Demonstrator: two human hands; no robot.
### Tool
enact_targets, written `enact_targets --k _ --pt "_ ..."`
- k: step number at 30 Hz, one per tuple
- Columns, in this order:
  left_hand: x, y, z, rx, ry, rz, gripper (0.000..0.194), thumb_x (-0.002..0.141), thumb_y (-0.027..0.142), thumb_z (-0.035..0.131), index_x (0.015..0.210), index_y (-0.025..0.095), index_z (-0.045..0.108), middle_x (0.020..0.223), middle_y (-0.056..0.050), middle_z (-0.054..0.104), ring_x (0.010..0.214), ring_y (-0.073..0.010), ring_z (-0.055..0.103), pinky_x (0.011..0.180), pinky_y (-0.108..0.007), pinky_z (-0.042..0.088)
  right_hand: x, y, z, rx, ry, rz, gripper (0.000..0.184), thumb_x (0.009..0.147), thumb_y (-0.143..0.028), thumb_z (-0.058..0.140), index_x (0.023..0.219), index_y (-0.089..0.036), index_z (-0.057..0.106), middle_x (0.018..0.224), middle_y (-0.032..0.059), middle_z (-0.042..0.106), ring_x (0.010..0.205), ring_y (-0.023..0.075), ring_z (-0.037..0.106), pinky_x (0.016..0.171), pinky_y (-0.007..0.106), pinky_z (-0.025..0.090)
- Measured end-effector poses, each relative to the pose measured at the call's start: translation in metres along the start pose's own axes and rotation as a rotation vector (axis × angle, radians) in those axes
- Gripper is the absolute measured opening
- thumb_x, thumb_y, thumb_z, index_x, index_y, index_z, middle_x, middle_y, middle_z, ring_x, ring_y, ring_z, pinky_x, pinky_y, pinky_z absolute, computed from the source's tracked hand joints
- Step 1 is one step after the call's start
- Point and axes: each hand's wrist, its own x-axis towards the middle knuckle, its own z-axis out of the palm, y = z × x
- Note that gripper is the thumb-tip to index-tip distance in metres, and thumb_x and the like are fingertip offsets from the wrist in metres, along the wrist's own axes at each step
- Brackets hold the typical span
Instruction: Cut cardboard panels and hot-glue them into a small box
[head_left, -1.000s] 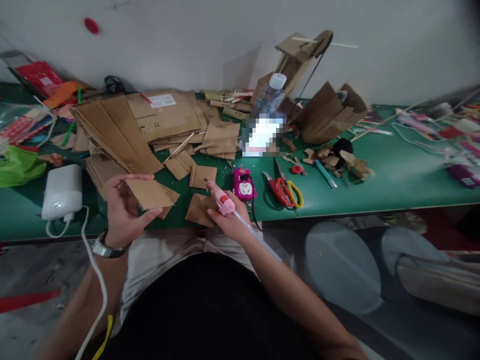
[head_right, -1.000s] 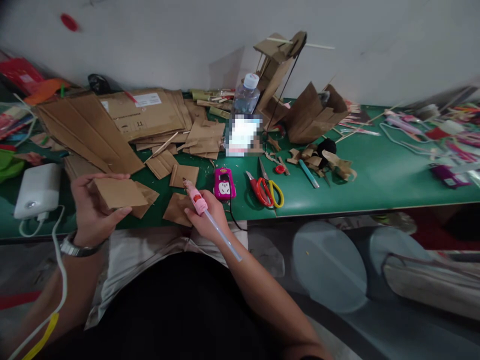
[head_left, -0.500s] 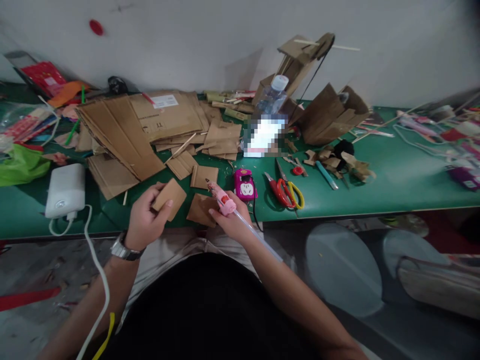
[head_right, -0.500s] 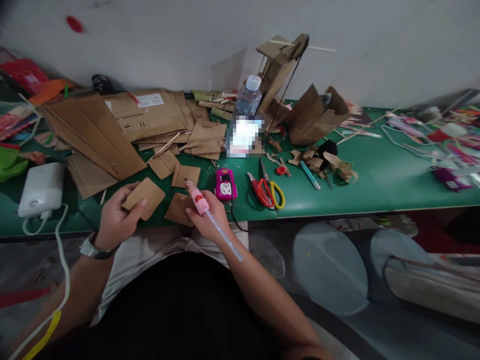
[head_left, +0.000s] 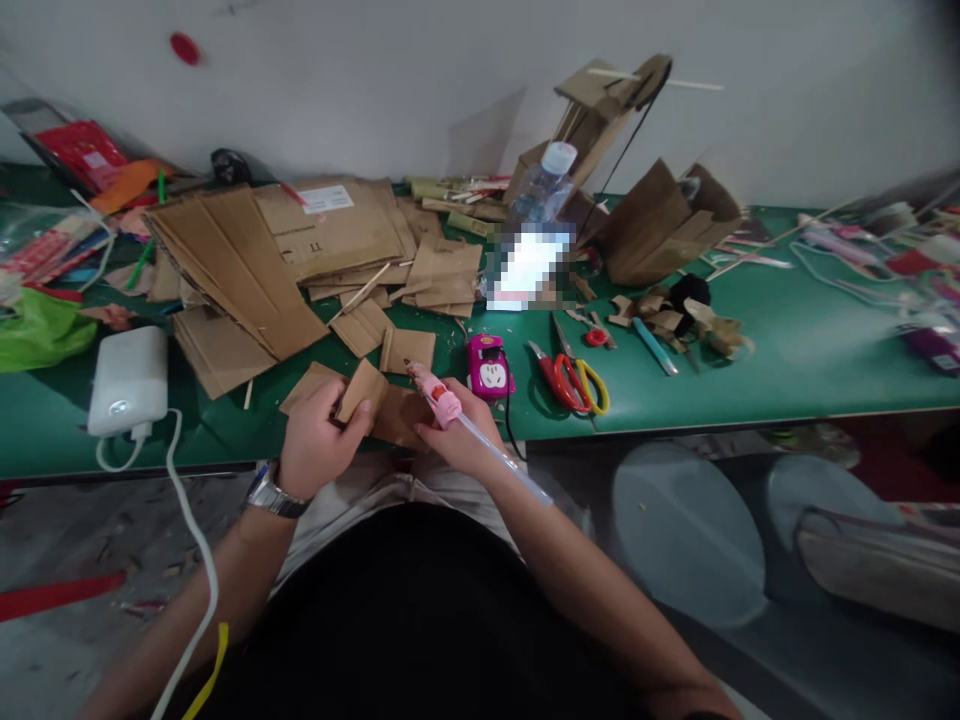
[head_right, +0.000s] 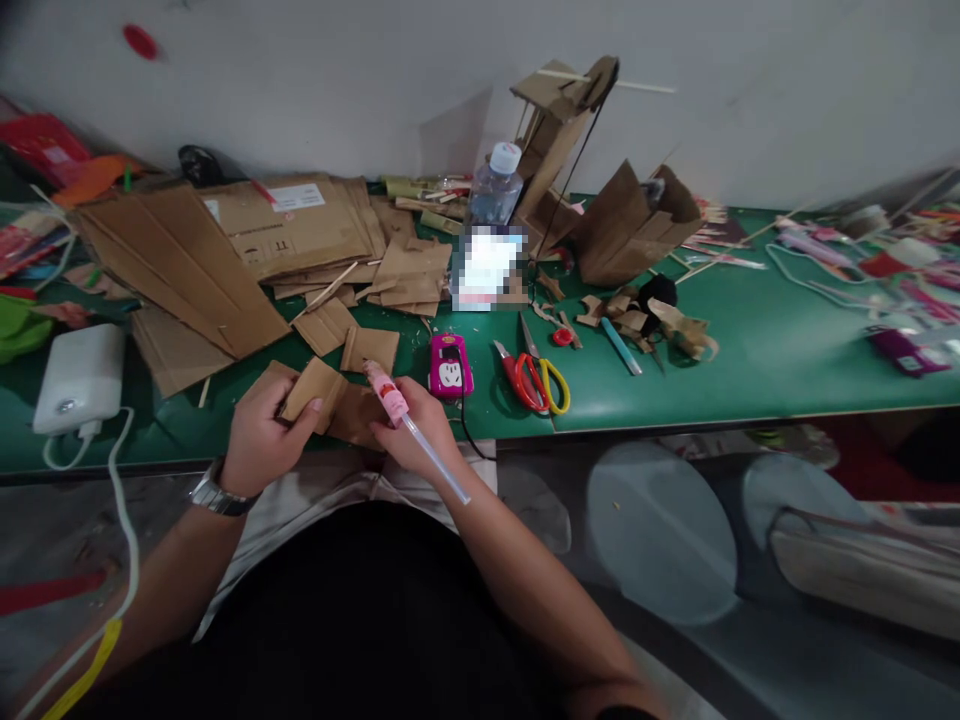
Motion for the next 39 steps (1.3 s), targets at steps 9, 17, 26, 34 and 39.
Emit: enact_targets --k 9,17,26,34,39 --pt "-0.004 0.004 0.007 0.068 -0.027 0.004 0.021 0.097 0.033 0.060 0.078 0.025 0.054 0.064 -0.001 0.060 0.062 -0.0211 0.058 0.060 -0.034 0.037 0.000 0.005 0.003 0.003 0.003 -0.007 0.035 0.072 -0.019 0.079 0.105 -0.025 0.069 0.105 0.0027 0.078 0.089 0.0236 0.072 0.084 0.036 0.056" --pt "-0.001 0.000 0.006 0.074 -0.062 0.059 0.022 0.098 0.033 0.058 0.079 0.025 0.054 0.064 -0.002 0.062 0.061 -0.0218 0.060 0.060 -0.034 0.037 0.000 0.006 0.004 0.004 0.005 -0.016 0.035 0.073 -0.020 0.078 0.106 -0.025 0.069 0.102 0.0019 0.077 0.088 0.0237 0.072 0.082 0.037 0.056" --pt "-0.002 0.003 0.008 0.124 -0.096 0.083 0.022 0.100 0.036 0.055 0.082 0.024 0.057 0.069 -0.004 0.066 0.066 -0.0229 0.063 0.063 -0.034 0.038 0.000 0.007 0.005 0.006 0.007 -0.010 0.029 0.072 -0.021 0.077 0.097 -0.025 0.065 0.093 0.0008 0.073 0.082 0.0226 0.068 0.075 0.035 0.054" --pt "-0.004 0.002 0.011 0.161 -0.068 0.110 0.024 0.100 0.034 0.056 0.078 0.024 0.053 0.068 -0.004 0.064 0.065 -0.0227 0.062 0.061 -0.034 0.036 0.000 0.008 0.005 0.024 0.009 -0.012 0.028 0.072 -0.022 0.078 0.097 -0.025 0.064 0.091 0.0000 0.072 0.080 0.0219 0.067 0.073 0.034 0.054" --pt "-0.005 0.000 0.014 0.179 -0.044 0.111 0.022 0.098 0.032 0.057 0.079 0.024 0.054 0.067 -0.004 0.063 0.064 -0.0222 0.062 0.061 -0.033 0.035 -0.001 0.006 0.003 0.028 0.038 -0.032 0.023 0.079 -0.031 0.079 0.094 -0.024 0.063 0.088 0.0003 0.070 0.077 0.0208 0.065 0.072 0.034 0.052"
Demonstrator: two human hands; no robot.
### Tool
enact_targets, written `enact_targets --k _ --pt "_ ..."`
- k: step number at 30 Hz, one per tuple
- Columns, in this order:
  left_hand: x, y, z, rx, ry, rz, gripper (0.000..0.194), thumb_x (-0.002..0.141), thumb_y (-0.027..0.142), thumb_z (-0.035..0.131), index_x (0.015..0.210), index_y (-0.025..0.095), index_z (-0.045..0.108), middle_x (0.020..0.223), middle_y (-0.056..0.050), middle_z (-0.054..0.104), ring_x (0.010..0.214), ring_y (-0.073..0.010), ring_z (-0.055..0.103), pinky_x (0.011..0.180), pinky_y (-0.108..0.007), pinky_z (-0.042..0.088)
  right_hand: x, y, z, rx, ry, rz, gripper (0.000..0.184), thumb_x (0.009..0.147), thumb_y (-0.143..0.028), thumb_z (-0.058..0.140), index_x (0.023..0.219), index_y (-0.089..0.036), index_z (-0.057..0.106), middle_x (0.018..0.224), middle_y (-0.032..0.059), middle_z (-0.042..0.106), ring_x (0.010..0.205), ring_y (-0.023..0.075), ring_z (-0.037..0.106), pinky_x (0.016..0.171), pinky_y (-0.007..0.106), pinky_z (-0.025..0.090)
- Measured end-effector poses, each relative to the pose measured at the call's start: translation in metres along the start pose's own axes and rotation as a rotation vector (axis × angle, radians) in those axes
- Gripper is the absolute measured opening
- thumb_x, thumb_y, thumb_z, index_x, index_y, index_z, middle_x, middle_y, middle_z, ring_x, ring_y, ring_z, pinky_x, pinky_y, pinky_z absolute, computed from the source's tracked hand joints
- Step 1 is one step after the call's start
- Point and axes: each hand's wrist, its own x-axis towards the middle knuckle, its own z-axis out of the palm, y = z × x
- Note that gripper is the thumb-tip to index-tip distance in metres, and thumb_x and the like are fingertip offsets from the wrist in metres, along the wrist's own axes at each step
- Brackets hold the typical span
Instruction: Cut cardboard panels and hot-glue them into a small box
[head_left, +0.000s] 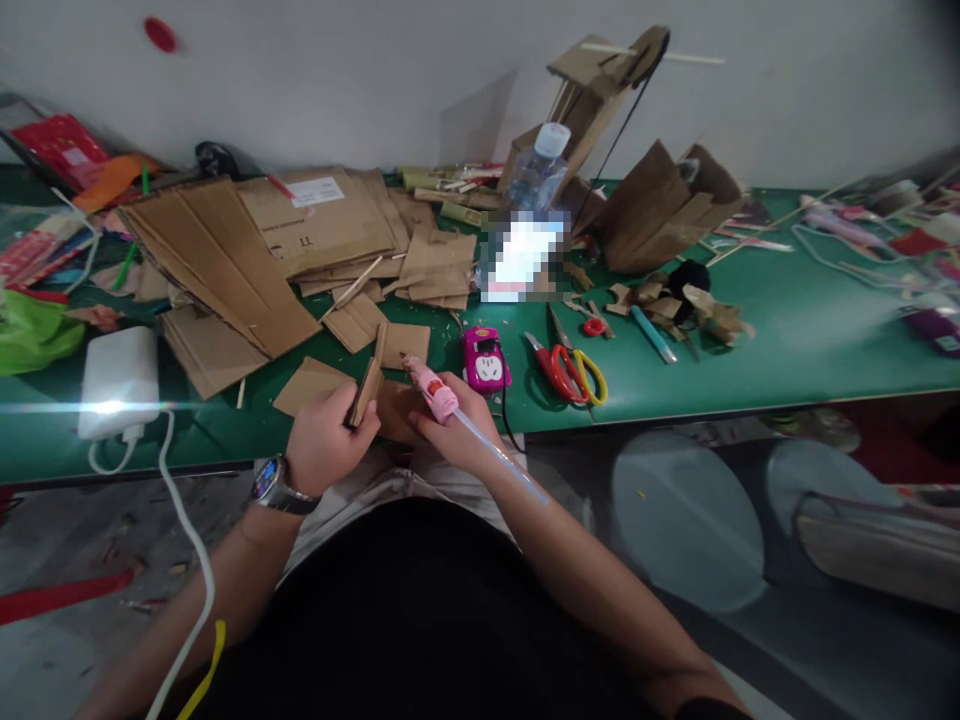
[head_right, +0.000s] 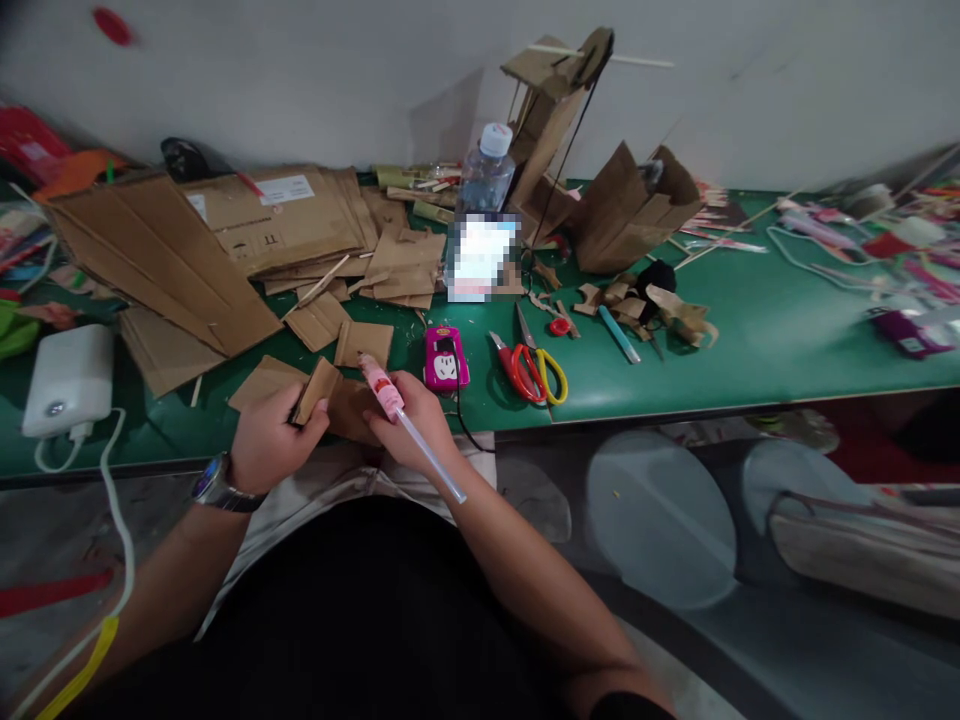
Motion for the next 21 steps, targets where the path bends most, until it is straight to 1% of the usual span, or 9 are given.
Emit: enact_targets --k 4,6,9,12,14,16,21 --pt "0.0002 -0.0005 0.0010 0.019 0.019 0.014 0.021 0.098 0.032 0.057 0.078 0.024 0.053 0.066 -0.004 0.063 0.063 -0.0221 0.061 0.061 -0.034 0.034 -0.0018 0.0012 -0.0010 0.010 0.044 -0.022 0.017 0.090 -0.039 0.071 0.096 -0.024 0.066 0.090 0.0037 0.072 0.085 0.0236 0.069 0.077 0.036 0.055" --pt "0.0003 -0.0005 0.0014 0.012 0.029 0.011 0.022 0.097 0.032 0.058 0.077 0.024 0.052 0.065 -0.003 0.061 0.062 -0.0214 0.060 0.060 -0.033 0.033 -0.0022 0.0020 -0.0010 0.014 0.051 -0.018 0.018 0.095 -0.043 0.068 0.097 -0.025 0.068 0.086 0.0043 0.071 0.085 0.0253 0.071 0.075 0.037 0.057" --pt "0.0004 -0.0010 0.0018 -0.009 0.042 -0.006 0.023 0.095 0.032 0.059 0.075 0.024 0.049 0.062 -0.001 0.057 0.060 -0.0202 0.057 0.060 -0.033 0.032 -0.0021 0.0023 -0.0010 0.018 0.041 -0.002 0.021 0.101 -0.045 0.064 0.096 -0.025 0.069 0.077 0.0035 0.070 0.078 0.0250 0.071 0.068 0.036 0.057" --pt "0.0003 -0.0023 0.0016 -0.026 0.066 -0.014 0.026 0.095 0.033 0.060 0.074 0.025 0.046 0.059 0.001 0.051 0.057 -0.0190 0.053 0.058 -0.033 0.030 -0.0014 0.0018 -0.0009 0.016 0.024 0.014 0.024 0.103 -0.047 0.063 0.096 -0.025 0.069 0.072 0.0023 0.068 0.070 0.0231 0.070 0.063 0.034 0.055" --pt "0.0003 -0.0033 0.0012 -0.039 0.091 -0.023 0.029 0.095 0.034 0.061 0.073 0.025 0.044 0.058 0.002 0.049 0.056 -0.0186 0.050 0.058 -0.033 0.029 -0.0009 0.0015 -0.0009 0.011 0.014 0.023 0.025 0.103 -0.048 0.063 0.094 -0.025 0.068 0.071 0.0019 0.068 0.068 0.0221 0.070 0.061 0.033 0.054" --pt "0.0005 -0.0040 0.0005 -0.052 0.102 -0.035 0.030 0.094 0.035 0.062 0.073 0.026 0.044 0.058 0.002 0.048 0.056 -0.0185 0.049 0.058 -0.033 0.029 -0.0005 0.0015 -0.0007 0.003 0.008 0.030 0.025 0.103 -0.048 0.064 0.094 -0.025 0.067 0.071 0.0019 0.068 0.069 0.0221 0.070 0.060 0.033 0.053" --pt "0.0013 -0.0039 -0.0014 -0.076 0.087 -0.076 0.030 0.094 0.037 0.062 0.073 0.025 0.044 0.059 0.001 0.049 0.056 -0.0185 0.049 0.058 -0.032 0.030 -0.0001 0.0008 -0.0011 -0.018 0.004 0.036 0.023 0.103 -0.047 0.065 0.099 -0.025 0.071 0.074 0.0036 0.069 0.075 0.0241 0.071 0.061 0.032 0.052"
